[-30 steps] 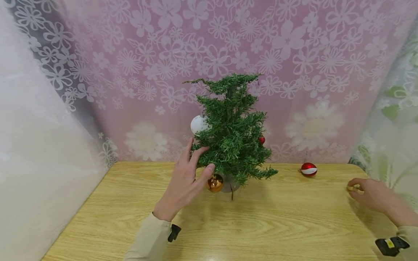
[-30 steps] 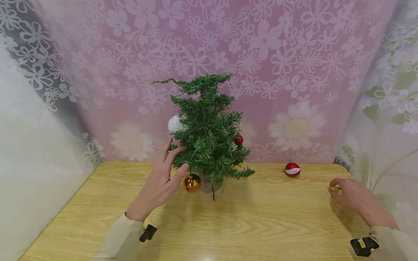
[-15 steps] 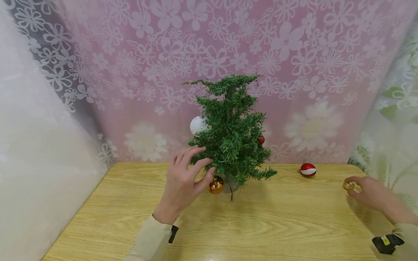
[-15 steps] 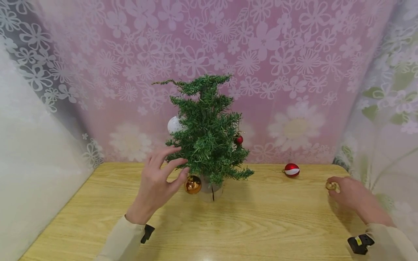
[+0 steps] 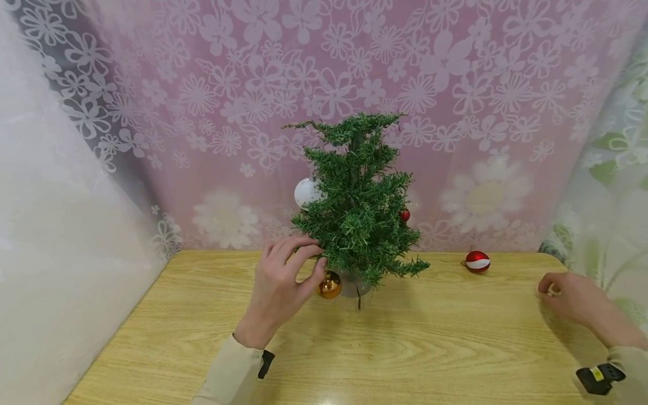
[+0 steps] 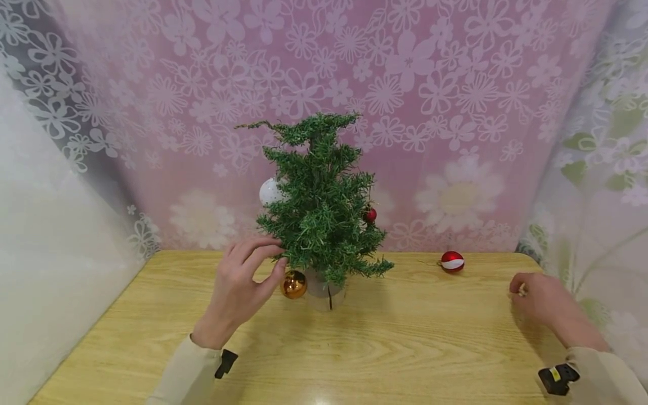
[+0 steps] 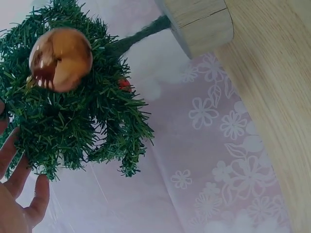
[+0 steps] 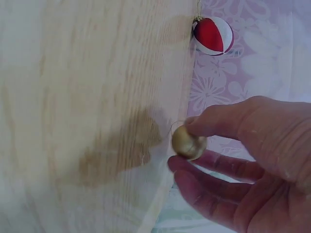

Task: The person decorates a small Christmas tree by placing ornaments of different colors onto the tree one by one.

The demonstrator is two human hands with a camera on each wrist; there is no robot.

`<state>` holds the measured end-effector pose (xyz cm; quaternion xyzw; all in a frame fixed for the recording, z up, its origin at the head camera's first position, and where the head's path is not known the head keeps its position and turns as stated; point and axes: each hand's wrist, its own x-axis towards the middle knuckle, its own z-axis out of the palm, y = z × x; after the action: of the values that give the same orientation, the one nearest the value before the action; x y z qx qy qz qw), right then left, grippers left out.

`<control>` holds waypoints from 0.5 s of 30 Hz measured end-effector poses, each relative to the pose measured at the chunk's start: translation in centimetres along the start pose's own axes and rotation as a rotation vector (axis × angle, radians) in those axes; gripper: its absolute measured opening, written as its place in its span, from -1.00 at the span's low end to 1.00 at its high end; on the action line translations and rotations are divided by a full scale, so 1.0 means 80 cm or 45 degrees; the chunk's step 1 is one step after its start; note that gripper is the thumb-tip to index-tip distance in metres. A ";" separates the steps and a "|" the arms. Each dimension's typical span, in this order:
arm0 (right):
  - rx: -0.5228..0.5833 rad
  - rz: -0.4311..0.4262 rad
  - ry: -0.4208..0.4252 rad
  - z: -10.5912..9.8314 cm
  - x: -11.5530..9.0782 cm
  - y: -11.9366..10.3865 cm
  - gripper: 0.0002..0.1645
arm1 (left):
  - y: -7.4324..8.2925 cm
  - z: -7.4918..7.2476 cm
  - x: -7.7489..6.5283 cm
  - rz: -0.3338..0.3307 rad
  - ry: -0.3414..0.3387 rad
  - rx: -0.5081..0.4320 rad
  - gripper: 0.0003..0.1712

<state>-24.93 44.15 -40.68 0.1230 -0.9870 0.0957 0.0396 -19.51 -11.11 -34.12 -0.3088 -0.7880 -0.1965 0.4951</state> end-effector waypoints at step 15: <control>0.617 0.180 0.208 -0.019 -0.023 -0.081 -0.57 | -0.004 -0.001 -0.004 0.000 0.007 -0.029 -0.83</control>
<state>-21.45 38.69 -38.21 0.0516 -0.9349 0.3414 0.0818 -19.54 -11.49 -34.35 -0.3138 -0.7843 -0.2065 0.4937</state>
